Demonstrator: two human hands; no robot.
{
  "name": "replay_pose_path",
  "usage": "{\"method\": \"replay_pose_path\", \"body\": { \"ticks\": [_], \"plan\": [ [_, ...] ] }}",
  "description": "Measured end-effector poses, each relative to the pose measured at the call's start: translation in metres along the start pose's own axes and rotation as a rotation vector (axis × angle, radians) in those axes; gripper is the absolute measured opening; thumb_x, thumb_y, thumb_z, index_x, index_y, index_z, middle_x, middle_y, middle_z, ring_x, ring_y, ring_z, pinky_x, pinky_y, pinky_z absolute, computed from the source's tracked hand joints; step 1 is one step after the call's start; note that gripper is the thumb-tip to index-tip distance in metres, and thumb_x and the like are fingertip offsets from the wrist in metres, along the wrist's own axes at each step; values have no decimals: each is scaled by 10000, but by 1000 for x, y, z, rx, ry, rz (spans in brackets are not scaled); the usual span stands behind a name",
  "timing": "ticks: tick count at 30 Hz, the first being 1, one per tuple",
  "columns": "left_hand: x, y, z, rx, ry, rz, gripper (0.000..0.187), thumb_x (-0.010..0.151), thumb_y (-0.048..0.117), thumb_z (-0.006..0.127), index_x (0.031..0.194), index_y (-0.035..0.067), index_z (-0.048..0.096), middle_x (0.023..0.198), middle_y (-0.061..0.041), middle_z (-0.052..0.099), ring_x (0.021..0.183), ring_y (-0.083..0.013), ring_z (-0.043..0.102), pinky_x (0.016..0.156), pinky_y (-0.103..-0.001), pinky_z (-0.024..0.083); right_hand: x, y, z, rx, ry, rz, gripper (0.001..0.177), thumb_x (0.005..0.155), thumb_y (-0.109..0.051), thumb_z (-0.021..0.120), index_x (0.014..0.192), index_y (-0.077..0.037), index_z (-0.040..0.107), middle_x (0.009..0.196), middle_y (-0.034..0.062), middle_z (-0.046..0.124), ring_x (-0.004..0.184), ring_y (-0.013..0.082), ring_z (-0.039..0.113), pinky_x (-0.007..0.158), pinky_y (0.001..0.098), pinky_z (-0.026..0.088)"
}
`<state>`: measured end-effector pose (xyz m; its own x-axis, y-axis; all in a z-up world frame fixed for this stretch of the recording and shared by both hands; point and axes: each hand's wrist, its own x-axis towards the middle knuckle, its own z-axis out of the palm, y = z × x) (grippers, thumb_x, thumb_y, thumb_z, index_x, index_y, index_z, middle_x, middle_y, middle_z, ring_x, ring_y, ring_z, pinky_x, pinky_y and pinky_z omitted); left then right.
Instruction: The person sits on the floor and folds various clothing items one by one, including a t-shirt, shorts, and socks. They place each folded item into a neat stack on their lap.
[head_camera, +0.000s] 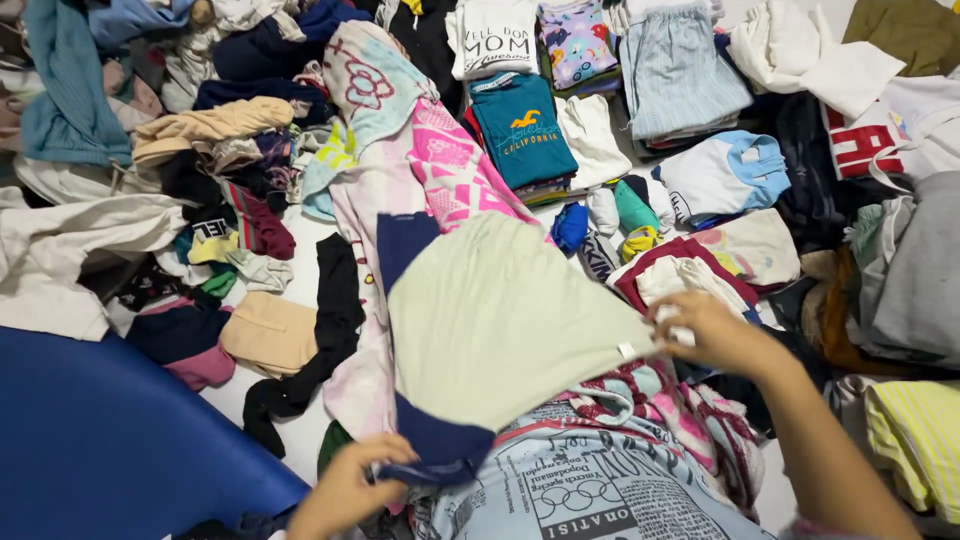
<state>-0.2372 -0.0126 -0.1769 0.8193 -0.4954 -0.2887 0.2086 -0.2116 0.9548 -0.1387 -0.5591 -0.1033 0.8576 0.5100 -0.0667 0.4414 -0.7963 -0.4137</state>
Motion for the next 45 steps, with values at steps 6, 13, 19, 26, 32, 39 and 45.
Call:
{"method": "replay_pose_path", "body": {
  "ticks": [6, 13, 19, 26, 32, 39, 45],
  "plan": [
    [15, -61, -16, -155, -70, -280, 276, 742, -33, 813, 1008, 7, 755, 891, -80, 734, 778, -145, 694, 697, -295, 565, -16, 18, -2, 353, -142, -19, 129, 721, -130, 825, 764, -96, 708, 1192, 69, 710, 1166, 258, 636, 996, 409, 455],
    [131, -83, -59, -1053, 353, 251, 282, 946, 198, 709, 1153, 33, 613, 983, -48, 682, 854, -177, 681, 779, -369, 566, 71, 83, 28, 1243, 194, 265, 241, 1018, -207, 631, 1223, -80, 638, 1150, 43, 680, 1074, 175, 647, 967, 353, 520],
    [117, -71, -31, -649, 383, -350, 235, 955, 308, 673, 1017, 82, 649, 823, 7, 683, 651, -109, 616, 577, -282, 501, 104, 91, 72, 1232, 87, 447, 552, 864, -51, 660, 1378, -209, 531, 976, 25, 729, 868, 110, 694, 760, 282, 557],
    [126, -92, -30, -554, 601, -274, 263, 963, 314, 717, 887, 63, 712, 669, 46, 536, 545, -61, 457, 491, -225, 353, 91, 78, 74, 1125, 178, 408, 388, 920, 6, 698, 1307, -23, 689, 1135, 40, 701, 912, 121, 659, 800, 280, 536],
    [140, -108, -74, -65, 663, -175, 313, 943, 323, 713, 890, 18, 757, 673, -19, 652, 591, -104, 591, 537, -270, 447, 90, 68, 32, 965, 193, 180, 583, 792, 86, 701, 1348, -70, 631, 1333, 2, 613, 1231, 112, 596, 942, 297, 543],
    [167, 41, -176, 34, 819, 208, 224, 1036, 194, 614, 1150, 16, 691, 738, -78, 645, 547, -173, 590, 472, -301, 421, 161, 65, -59, 848, 373, 118, 502, 823, 100, 694, 1304, -42, 679, 1278, 30, 687, 1174, 148, 634, 1006, 311, 525],
    [146, 126, -169, -273, 830, 480, 248, 1116, 234, 600, 1185, -4, 606, 902, -56, 702, 758, -180, 744, 643, -293, 606, 186, 47, -106, 1105, 522, -215, 398, 946, 84, 690, 1336, 6, 668, 1330, 58, 653, 1217, 163, 621, 1091, 324, 520]
  ]
}}
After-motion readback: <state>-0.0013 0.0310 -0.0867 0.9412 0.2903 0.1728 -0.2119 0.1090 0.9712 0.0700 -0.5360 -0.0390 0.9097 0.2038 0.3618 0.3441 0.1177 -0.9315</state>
